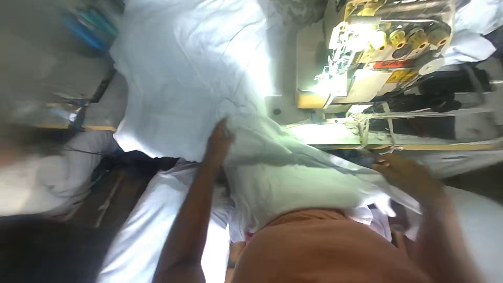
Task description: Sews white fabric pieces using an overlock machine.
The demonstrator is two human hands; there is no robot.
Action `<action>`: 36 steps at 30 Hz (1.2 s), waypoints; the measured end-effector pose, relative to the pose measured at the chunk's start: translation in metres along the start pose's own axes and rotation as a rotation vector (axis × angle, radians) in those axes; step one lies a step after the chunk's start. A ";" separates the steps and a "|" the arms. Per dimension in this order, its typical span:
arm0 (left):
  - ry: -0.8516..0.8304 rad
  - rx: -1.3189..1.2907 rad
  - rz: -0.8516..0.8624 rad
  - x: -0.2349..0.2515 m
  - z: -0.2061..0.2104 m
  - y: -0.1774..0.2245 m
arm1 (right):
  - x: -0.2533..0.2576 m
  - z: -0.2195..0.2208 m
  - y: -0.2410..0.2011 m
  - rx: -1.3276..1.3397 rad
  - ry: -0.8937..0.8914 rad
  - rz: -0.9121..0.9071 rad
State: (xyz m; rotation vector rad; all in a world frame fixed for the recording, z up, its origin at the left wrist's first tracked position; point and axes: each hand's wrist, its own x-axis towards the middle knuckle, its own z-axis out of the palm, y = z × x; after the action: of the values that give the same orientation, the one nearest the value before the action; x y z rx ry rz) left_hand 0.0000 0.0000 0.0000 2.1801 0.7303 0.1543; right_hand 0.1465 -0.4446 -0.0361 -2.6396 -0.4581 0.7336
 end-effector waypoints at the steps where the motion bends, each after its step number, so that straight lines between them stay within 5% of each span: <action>1: -0.075 0.180 0.101 0.005 0.016 -0.008 | 0.000 0.003 -0.002 0.009 0.019 -0.028; 5: -0.057 0.446 0.230 0.010 0.044 -0.016 | 0.006 0.012 -0.043 0.032 0.188 -0.348; 12: 0.010 0.455 0.463 0.013 0.027 -0.019 | 0.077 0.071 -0.156 0.085 0.351 -0.847; 16: 0.015 0.561 0.820 -0.019 0.030 -0.056 | 0.103 0.100 -0.207 -0.032 0.298 -1.040; 18: -0.030 0.600 0.957 -0.033 0.043 -0.076 | 0.109 0.098 -0.230 -0.098 0.218 -1.002; 21: -0.089 0.639 0.940 -0.034 0.059 -0.090 | 0.120 0.099 -0.254 -0.122 0.129 -0.815; 26: 0.050 0.693 1.085 -0.010 0.079 -0.102 | 0.131 0.095 -0.263 -0.071 0.099 -0.696; 31: 0.123 0.651 1.127 0.000 0.083 -0.100 | 0.145 0.060 -0.255 0.559 -0.032 -0.471; 36: -0.001 0.365 1.034 -0.011 0.079 -0.059 | 0.136 0.031 -0.251 1.104 -0.087 -0.275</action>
State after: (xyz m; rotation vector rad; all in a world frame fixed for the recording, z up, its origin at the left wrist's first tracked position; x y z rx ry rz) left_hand -0.0090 -0.0294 -0.0949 2.7051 -0.4763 0.5735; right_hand 0.1875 -0.1615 -0.0128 -1.4894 -0.2937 0.7185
